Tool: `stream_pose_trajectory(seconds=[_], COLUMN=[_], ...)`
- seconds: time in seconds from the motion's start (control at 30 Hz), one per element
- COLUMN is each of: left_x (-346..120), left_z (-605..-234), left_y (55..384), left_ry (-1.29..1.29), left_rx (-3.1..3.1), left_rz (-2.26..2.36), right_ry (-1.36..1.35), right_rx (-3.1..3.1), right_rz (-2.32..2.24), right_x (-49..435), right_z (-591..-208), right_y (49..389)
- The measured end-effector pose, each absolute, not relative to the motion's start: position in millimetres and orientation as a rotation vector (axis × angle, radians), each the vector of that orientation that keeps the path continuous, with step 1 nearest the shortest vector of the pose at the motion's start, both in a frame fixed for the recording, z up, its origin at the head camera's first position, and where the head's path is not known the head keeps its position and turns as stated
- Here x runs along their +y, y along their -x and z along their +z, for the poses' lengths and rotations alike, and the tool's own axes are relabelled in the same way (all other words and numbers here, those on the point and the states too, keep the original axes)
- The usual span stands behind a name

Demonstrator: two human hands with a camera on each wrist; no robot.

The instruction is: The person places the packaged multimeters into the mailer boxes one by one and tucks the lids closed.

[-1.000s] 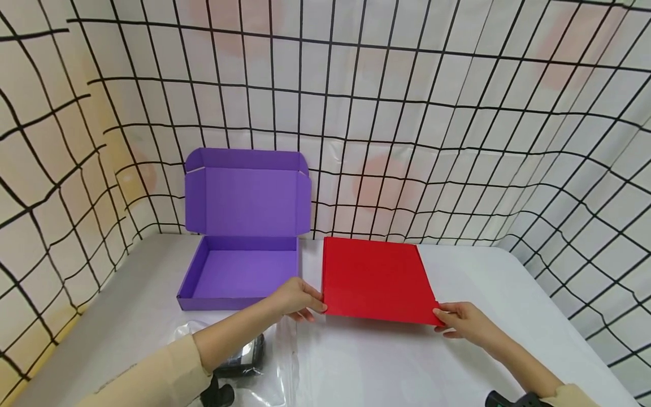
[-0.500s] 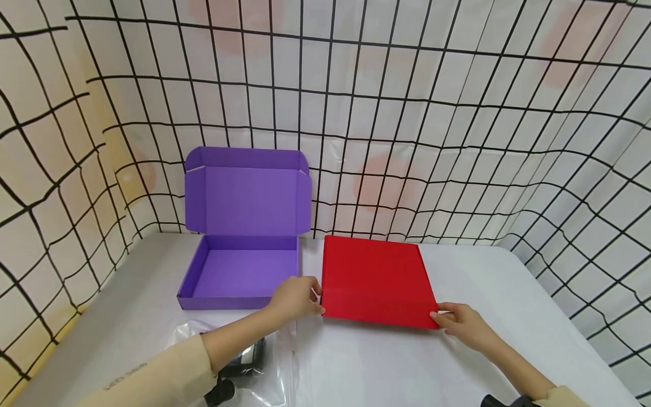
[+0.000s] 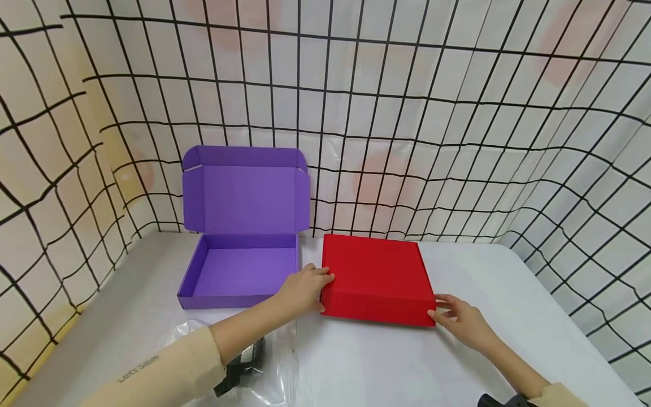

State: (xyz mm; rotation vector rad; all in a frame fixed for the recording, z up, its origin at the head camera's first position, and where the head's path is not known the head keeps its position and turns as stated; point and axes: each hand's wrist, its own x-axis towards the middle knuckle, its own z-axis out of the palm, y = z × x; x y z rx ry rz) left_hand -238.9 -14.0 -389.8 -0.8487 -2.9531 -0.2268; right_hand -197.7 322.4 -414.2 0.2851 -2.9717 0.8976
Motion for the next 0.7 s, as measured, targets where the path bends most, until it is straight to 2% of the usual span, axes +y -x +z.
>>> stream_pose_trajectory(seconds=[0.1,0.23,0.5,0.6,0.7], left_x=[-12.6,-6.3,9.3,11.8,14.5], left_z=[-390.8,-388.5,-399.7,-407.0,-409.3], left_y=[239.7,245.0,279.5,284.0,284.5], left_ry=[0.855,0.746,0.027,-0.069,-0.06], left_rx=[-2.975,-3.032,-2.822,-2.771,-2.766], left_rz=[-0.34,-0.77,-1.89,-2.009,-2.008], right_ry=[-0.446,-0.647,-0.692,-0.705,-0.708], right_rx=[-2.836,-2.751,-2.848,-2.884,-2.924], right_rz=[0.729,0.572,0.534,0.522,0.475], right_x=[322.6,325.2,323.2,320.4,319.9], right_z=[-415.2,-417.1,-414.3,-410.4,-406.3], right_y=[198.5,201.7,204.9,205.1,206.0])
